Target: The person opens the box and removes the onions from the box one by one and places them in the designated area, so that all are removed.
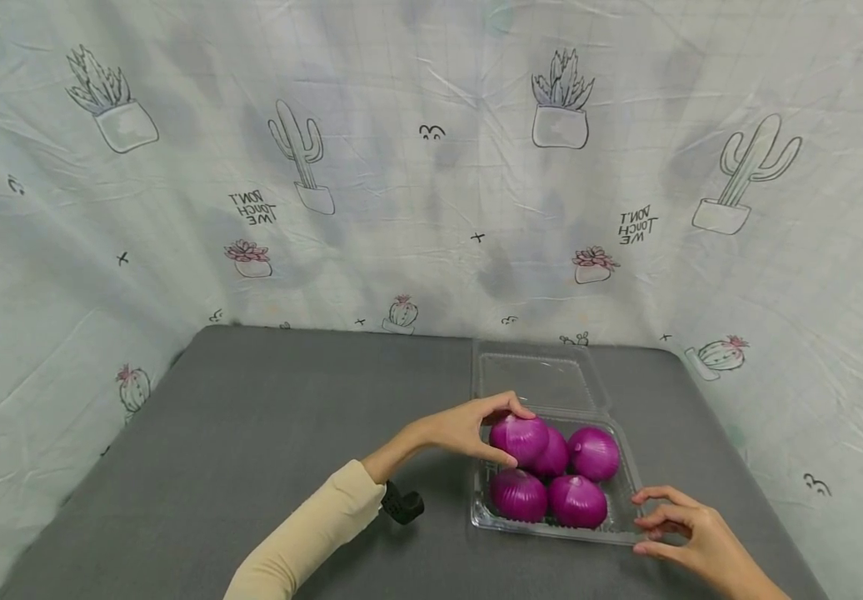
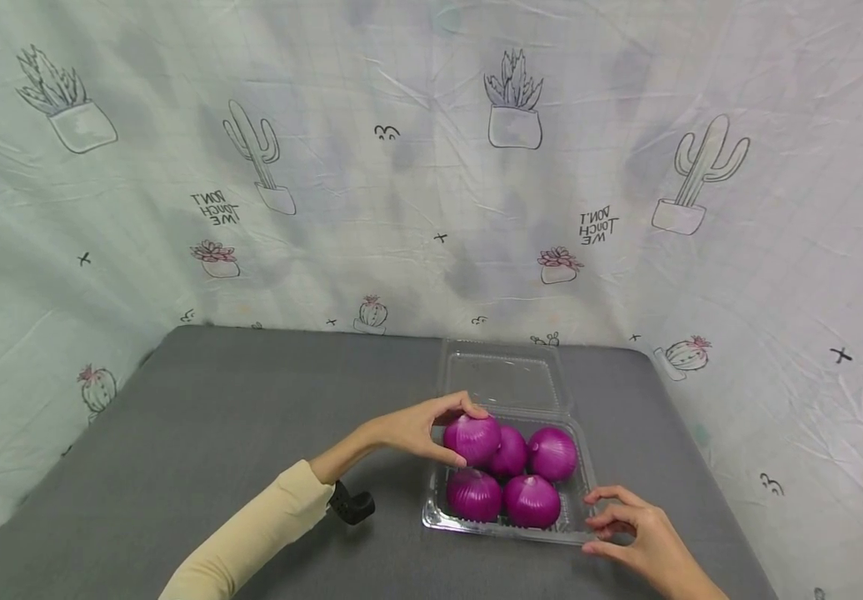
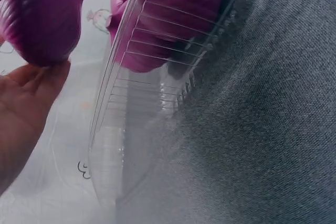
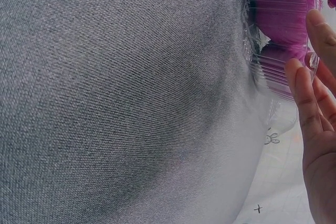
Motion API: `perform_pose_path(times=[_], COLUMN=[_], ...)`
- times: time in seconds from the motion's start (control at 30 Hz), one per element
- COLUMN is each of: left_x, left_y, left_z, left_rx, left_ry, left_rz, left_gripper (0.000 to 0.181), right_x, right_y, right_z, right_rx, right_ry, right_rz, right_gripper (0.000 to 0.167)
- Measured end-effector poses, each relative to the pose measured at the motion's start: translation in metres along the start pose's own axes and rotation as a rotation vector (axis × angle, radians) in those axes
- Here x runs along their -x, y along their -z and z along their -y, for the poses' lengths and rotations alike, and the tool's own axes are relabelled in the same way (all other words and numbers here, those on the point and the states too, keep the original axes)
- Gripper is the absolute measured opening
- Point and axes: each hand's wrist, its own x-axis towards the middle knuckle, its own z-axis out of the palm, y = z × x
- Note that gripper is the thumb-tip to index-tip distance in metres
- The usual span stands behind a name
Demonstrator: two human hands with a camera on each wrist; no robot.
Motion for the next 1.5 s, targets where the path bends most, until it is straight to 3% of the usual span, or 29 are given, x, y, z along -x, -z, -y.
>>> perform_pose_path(times=[0.13, 0.33, 0.43, 0.7, 0.87, 1.0, 1.13, 1.27, 1.37, 1.5], left_x=[0.002, 0.003, 0.004, 0.01, 0.013, 0.021, 0.036, 0.05, 0.057, 0.06], left_y=[-0.003, -0.007, -0.008, -0.009, -0.01, -0.009, -0.003, 0.007, 0.017, 0.032], left_z=[0.001, 0.001, 0.001, -0.003, -0.004, -0.006, -0.011, -0.012, -0.009, 0.0], left_rx=[0.055, 0.141, 0.179, -0.013, 0.003, 0.024, 0.01, 0.096, 0.169, 0.191], left_ry=[-0.015, -0.049, -0.048, -0.023, -0.052, -0.092, -0.096, -0.072, -0.042, 0.001], left_rz=[-0.022, -0.166, -0.204, -0.189, -0.211, -0.153, -0.029, 0.086, 0.112, 0.105], left_gripper=[0.064, 0.054, 0.055, 0.051, 0.048, 0.049, 0.053, 0.054, 0.052, 0.051], right_x=[0.0, 0.001, 0.001, 0.001, 0.0, 0.001, 0.0, 0.0, 0.0, -0.002], right_y=[0.0, 0.0, -0.001, 0.0, -0.001, -0.002, -0.003, -0.002, -0.001, -0.002], right_z=[0.0, 0.001, 0.001, 0.0, 0.001, 0.002, 0.004, 0.005, 0.004, 0.001], right_rx=[-0.004, 0.01, 0.016, 0.03, 0.036, 0.016, 0.008, 0.014, 0.01, -0.021], right_ry=[-0.002, -0.018, -0.016, -0.015, -0.024, -0.029, -0.027, -0.055, -0.062, -0.033], right_rz=[0.005, 0.004, 0.002, 0.001, -0.005, -0.004, 0.008, 0.017, 0.025, 0.033], right_gripper=[0.032, 0.031, 0.032, 0.032, 0.034, 0.032, 0.032, 0.03, 0.029, 0.031])
